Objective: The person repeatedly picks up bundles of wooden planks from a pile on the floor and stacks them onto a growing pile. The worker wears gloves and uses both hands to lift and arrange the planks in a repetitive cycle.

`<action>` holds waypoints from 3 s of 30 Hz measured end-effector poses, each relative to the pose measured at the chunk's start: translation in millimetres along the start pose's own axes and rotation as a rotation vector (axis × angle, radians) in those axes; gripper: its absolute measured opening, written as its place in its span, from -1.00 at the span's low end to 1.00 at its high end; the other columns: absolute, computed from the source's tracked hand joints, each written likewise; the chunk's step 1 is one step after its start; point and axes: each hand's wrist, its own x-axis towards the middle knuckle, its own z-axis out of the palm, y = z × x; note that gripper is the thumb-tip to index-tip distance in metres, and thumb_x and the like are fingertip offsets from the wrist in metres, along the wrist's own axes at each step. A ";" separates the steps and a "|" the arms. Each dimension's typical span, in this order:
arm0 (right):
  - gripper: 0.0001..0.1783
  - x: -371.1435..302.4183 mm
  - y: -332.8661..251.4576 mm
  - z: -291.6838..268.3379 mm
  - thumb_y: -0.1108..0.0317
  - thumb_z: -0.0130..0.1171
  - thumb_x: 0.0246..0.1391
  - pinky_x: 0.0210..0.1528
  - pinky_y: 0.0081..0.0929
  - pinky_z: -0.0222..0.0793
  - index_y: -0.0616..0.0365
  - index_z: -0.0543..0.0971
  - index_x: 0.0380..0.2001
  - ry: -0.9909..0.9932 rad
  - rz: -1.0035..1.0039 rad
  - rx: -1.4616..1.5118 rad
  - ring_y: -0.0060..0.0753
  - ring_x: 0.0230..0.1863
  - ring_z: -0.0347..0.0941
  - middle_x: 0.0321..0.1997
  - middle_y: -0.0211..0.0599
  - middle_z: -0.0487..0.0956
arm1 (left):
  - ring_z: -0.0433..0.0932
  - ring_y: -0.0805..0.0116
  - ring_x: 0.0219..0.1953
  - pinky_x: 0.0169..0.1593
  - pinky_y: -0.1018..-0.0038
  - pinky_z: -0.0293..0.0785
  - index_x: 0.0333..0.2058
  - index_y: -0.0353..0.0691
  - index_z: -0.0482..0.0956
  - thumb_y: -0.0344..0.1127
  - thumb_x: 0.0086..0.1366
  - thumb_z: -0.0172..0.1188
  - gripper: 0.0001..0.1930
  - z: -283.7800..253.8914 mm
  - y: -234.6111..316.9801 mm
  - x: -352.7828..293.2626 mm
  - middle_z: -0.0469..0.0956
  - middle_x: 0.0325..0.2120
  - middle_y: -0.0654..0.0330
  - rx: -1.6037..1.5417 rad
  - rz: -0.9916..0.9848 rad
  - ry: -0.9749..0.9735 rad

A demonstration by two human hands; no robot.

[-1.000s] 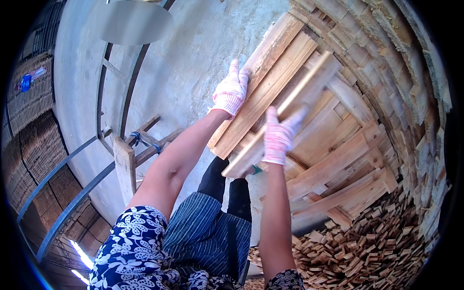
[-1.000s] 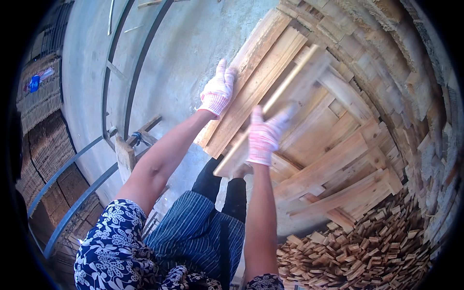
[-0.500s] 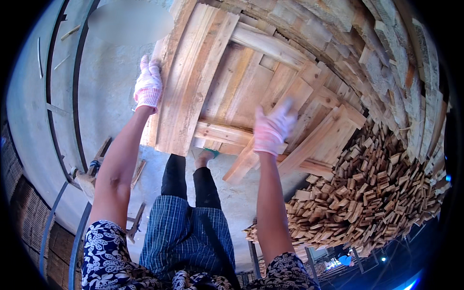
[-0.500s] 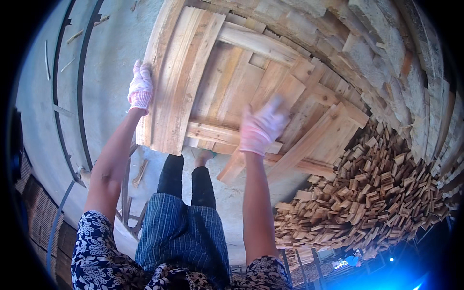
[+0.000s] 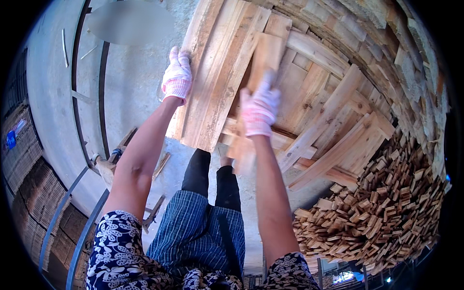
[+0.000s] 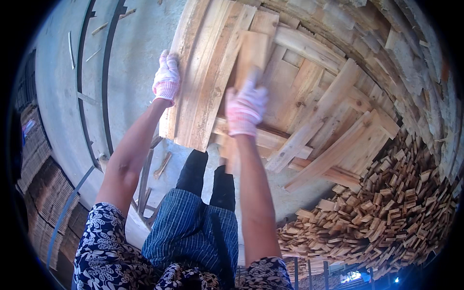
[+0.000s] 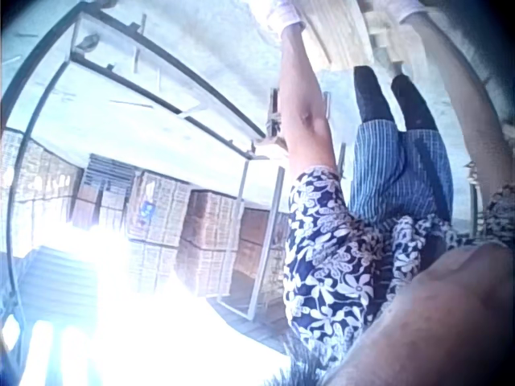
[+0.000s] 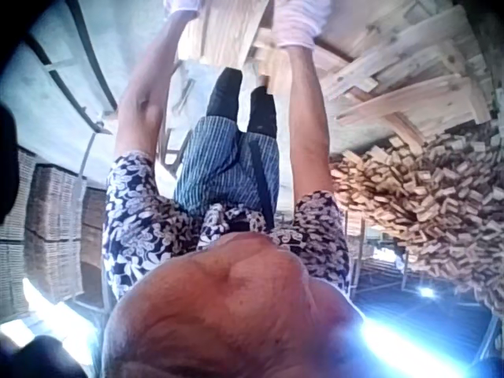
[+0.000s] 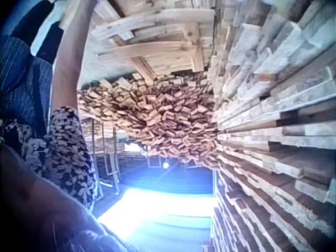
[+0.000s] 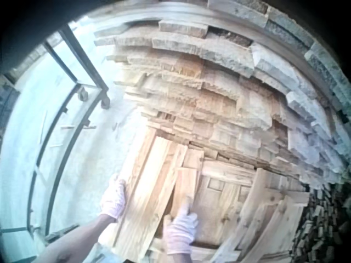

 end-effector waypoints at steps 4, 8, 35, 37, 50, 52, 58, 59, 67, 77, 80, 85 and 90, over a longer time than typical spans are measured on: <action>0.15 2.5 -5.7 5.2 0.08 0.33 0.06 0.10 0.06 0.46 0.01 -0.15 0.54 -0.153 0.179 0.257 0.30 0.06 0.45 0.13 0.41 0.33 | 0.49 -0.30 0.18 0.23 0.02 0.38 0.45 -0.03 0.15 0.26 0.52 -0.30 -0.30 1.9 -3.7 1.7 0.54 0.10 -0.29 0.036 0.000 -0.014; 0.15 -5.7 61.6 -51.2 0.10 0.33 0.05 0.14 0.08 0.44 0.04 -0.15 0.53 0.144 0.201 0.279 0.35 0.08 0.45 0.18 0.43 0.31 | 0.50 -0.31 0.17 0.22 0.01 0.38 0.46 -0.04 0.10 0.22 0.53 -0.30 -0.31 5.6 -32.1 15.4 0.55 0.09 -0.28 -0.020 0.023 -0.006; -0.31 69.0 96.5 -23.8 0.04 0.12 0.28 0.08 0.04 0.39 0.03 0.29 0.41 0.152 -0.026 0.154 0.37 -0.01 0.44 0.00 0.43 0.46 | 0.49 -0.30 0.18 0.23 0.02 0.37 0.42 -0.05 0.19 0.23 0.52 -0.27 -0.32 15.4 -43.1 23.7 0.55 0.10 -0.25 0.088 0.135 0.085; -0.31 63.4 73.0 -32.8 0.09 0.15 0.25 0.16 0.04 0.35 0.02 0.32 0.39 0.075 0.087 0.147 0.38 0.04 0.42 0.03 0.36 0.48 | 0.49 -0.28 0.19 0.24 0.05 0.37 0.42 -0.07 0.20 0.23 0.52 -0.25 -0.32 20.9 -54.5 30.3 0.55 0.12 -0.22 0.049 0.167 0.105; 0.16 -27.3 312.8 -60.6 0.19 0.40 -0.03 0.29 0.02 0.31 -0.01 -0.08 0.52 0.219 0.568 0.047 0.41 0.28 0.27 0.35 0.35 0.15 | 0.41 -0.14 0.30 0.33 0.22 0.28 0.37 -0.22 0.26 0.12 0.56 -0.27 -0.36 8.5 -25.6 18.4 0.45 0.25 -0.16 -0.051 0.165 0.072; 0.14 -31.8 287.4 -64.8 0.24 0.39 -0.04 0.26 0.01 0.33 -0.04 -0.06 0.52 0.234 0.487 0.119 0.39 0.24 0.30 0.32 0.35 0.18 | 0.52 -0.22 0.17 0.23 0.12 0.39 0.40 -0.11 0.23 0.15 0.55 -0.27 -0.37 5.6 -34.5 20.6 0.59 0.08 -0.19 -0.031 0.100 0.078; 0.01 8.0 163.5 -69.2 0.22 0.36 0.05 0.22 0.00 0.37 -0.06 0.05 0.50 0.112 0.150 0.250 0.40 0.15 0.39 0.26 0.38 0.24 | 0.54 -0.24 0.14 0.18 0.09 0.42 0.40 -0.06 0.24 0.18 0.54 -0.28 -0.36 11.8 -32.3 23.5 0.61 0.03 -0.21 -0.068 0.150 0.098; -0.01 19.1 148.1 -58.7 0.20 0.35 0.06 0.21 -0.01 0.37 -0.06 0.07 0.50 0.096 0.152 0.237 0.40 0.14 0.40 0.25 0.39 0.24 | 0.54 -0.25 0.14 0.18 0.08 0.42 0.40 -0.07 0.24 0.19 0.54 -0.28 -0.36 14.8 -24.4 20.9 0.61 0.03 -0.21 -0.047 0.140 0.088; -0.16 13.4 203.1 -56.9 0.07 0.25 0.19 0.23 -0.01 0.35 -0.07 0.18 0.47 0.113 0.145 0.296 0.43 0.16 0.36 0.29 0.42 0.22 | 0.52 -0.16 0.18 0.23 0.18 0.38 0.39 -0.10 0.24 0.14 0.55 -0.27 -0.38 3.6 -15.3 7.7 0.58 0.09 -0.16 0.032 0.036 0.072; -0.34 34.6 215.1 -6.3 0.06 0.10 0.29 0.17 -0.02 0.36 -0.08 0.30 0.41 0.256 -0.106 0.072 0.30 0.11 0.38 0.22 0.32 0.33 | 0.41 -0.15 0.27 0.25 0.12 0.37 0.41 -0.03 0.22 0.07 0.53 -0.21 -0.42 -0.1 -20.8 19.8 0.41 0.25 -0.13 0.052 0.141 0.091; -0.37 -0.3 228.3 -4.0 0.07 0.06 0.29 0.10 0.02 0.39 -0.08 0.33 0.39 0.283 -0.076 -0.303 0.21 0.06 0.43 0.15 0.25 0.44 | 0.29 -0.08 0.37 0.31 0.14 0.33 0.45 0.01 0.14 -0.01 0.52 -0.14 -0.41 11.7 45.3 -20.2 0.23 0.38 -0.08 0.335 -0.067 0.006; -0.33 -193.2 164.4 -10.0 0.02 0.10 0.32 0.20 0.06 0.34 0.02 0.27 0.41 0.152 0.109 0.534 0.33 0.15 0.42 0.23 0.30 0.41 | 0.33 -0.04 0.36 0.35 0.17 0.29 0.50 0.03 0.03 -0.15 0.49 0.01 -0.33 -12.3 42.2 -37.4 0.21 0.42 -0.09 0.597 0.760 -0.205; -0.31 -472.4 213.0 -25.2 0.03 0.08 0.29 0.40 -0.19 0.23 0.16 0.34 0.38 -0.155 0.860 0.855 0.14 0.37 0.35 0.26 0.20 0.50 | 0.48 0.07 0.13 0.16 0.23 0.45 0.34 -0.05 0.22 -0.30 0.38 0.07 -0.44 68.3 38.7 -176.1 0.41 0.15 -0.02 0.430 0.950 -0.928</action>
